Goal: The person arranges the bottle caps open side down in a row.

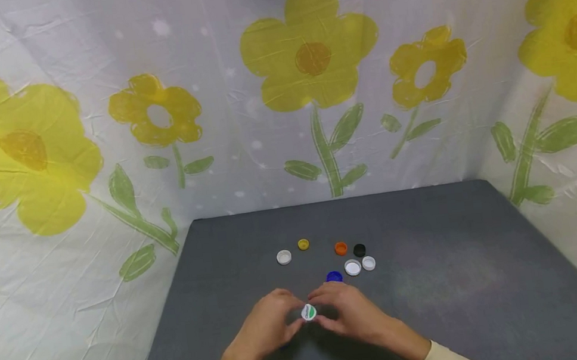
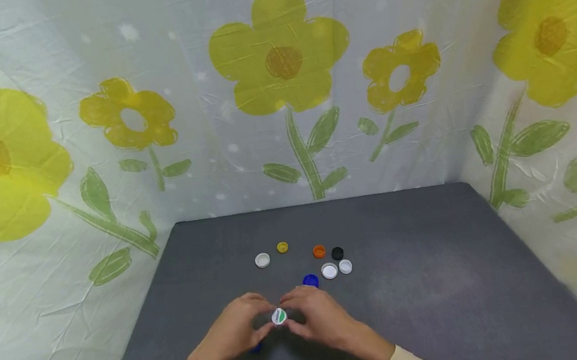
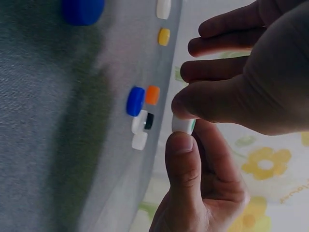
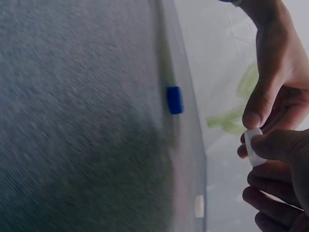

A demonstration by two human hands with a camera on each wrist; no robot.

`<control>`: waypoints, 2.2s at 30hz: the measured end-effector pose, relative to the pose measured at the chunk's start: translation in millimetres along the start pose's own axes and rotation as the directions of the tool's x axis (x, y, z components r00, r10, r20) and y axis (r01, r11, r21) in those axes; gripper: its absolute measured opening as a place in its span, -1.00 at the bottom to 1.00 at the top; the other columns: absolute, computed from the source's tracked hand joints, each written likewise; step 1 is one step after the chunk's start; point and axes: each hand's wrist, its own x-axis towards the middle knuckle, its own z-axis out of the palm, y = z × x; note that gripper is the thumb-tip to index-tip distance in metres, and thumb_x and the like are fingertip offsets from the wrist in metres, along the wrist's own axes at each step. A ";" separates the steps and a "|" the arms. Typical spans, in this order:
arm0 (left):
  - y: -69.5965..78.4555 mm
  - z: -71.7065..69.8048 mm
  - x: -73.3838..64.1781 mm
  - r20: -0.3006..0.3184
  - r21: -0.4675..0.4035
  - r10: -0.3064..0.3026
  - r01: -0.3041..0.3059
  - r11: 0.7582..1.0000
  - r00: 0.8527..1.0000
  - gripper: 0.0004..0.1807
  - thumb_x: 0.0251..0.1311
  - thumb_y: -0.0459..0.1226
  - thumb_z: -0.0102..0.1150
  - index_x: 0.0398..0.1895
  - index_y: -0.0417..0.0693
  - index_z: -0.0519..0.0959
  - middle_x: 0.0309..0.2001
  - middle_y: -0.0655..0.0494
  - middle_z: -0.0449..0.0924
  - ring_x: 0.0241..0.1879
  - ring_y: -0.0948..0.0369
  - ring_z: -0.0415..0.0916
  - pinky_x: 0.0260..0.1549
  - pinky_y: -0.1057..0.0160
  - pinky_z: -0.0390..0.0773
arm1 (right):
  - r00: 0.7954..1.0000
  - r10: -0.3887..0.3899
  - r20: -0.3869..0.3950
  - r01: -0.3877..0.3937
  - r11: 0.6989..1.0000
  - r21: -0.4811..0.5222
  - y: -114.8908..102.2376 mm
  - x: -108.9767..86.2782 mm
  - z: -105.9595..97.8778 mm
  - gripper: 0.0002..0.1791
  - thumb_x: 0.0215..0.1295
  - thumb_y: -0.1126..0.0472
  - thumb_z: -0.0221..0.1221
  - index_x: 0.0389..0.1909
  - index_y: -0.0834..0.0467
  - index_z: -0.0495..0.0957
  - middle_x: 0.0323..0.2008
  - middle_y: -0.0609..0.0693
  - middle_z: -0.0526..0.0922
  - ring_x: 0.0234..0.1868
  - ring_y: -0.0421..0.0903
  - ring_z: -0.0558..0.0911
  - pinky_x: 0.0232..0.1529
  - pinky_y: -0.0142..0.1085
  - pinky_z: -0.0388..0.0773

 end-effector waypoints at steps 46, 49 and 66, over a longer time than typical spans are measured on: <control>-2.1 25.8 -6.2 0.102 0.221 -0.073 0.049 0.974 0.992 -0.69 -0.16 -0.01 0.57 -0.51 0.07 0.64 -0.52 0.20 0.56 -0.43 0.17 0.55 -0.44 0.11 0.55 | 0.979 0.091 0.184 -0.073 0.992 -0.105 -2.0 -14.3 23.5 -0.73 0.13 0.10 0.41 -0.16 0.10 0.73 -0.08 -0.07 0.71 -0.03 -0.15 0.65 0.04 -0.22 0.59; -4.7 19.9 3.9 0.067 0.240 -0.063 0.045 0.970 0.996 -0.68 -0.13 0.00 0.56 -0.47 0.05 0.65 -0.51 0.17 0.60 -0.40 0.14 0.59 -0.41 0.09 0.59 | 0.982 0.098 0.162 -0.077 0.988 -0.136 6.2 -11.2 13.6 -0.68 0.15 0.08 0.41 -0.10 0.13 0.73 -0.03 -0.03 0.72 0.03 -0.09 0.66 0.11 -0.16 0.57; -12.8 12.2 74.1 0.037 0.257 -0.038 0.028 0.966 0.999 -0.63 0.02 0.04 0.48 -0.32 -0.01 0.63 -0.44 0.17 0.62 -0.39 0.18 0.61 -0.44 0.16 0.62 | 0.975 0.173 0.141 -0.133 0.958 -0.254 58.2 9.9 -40.8 -0.52 0.13 0.05 0.46 0.03 0.21 0.69 0.11 0.11 0.67 0.19 0.07 0.62 0.28 0.01 0.46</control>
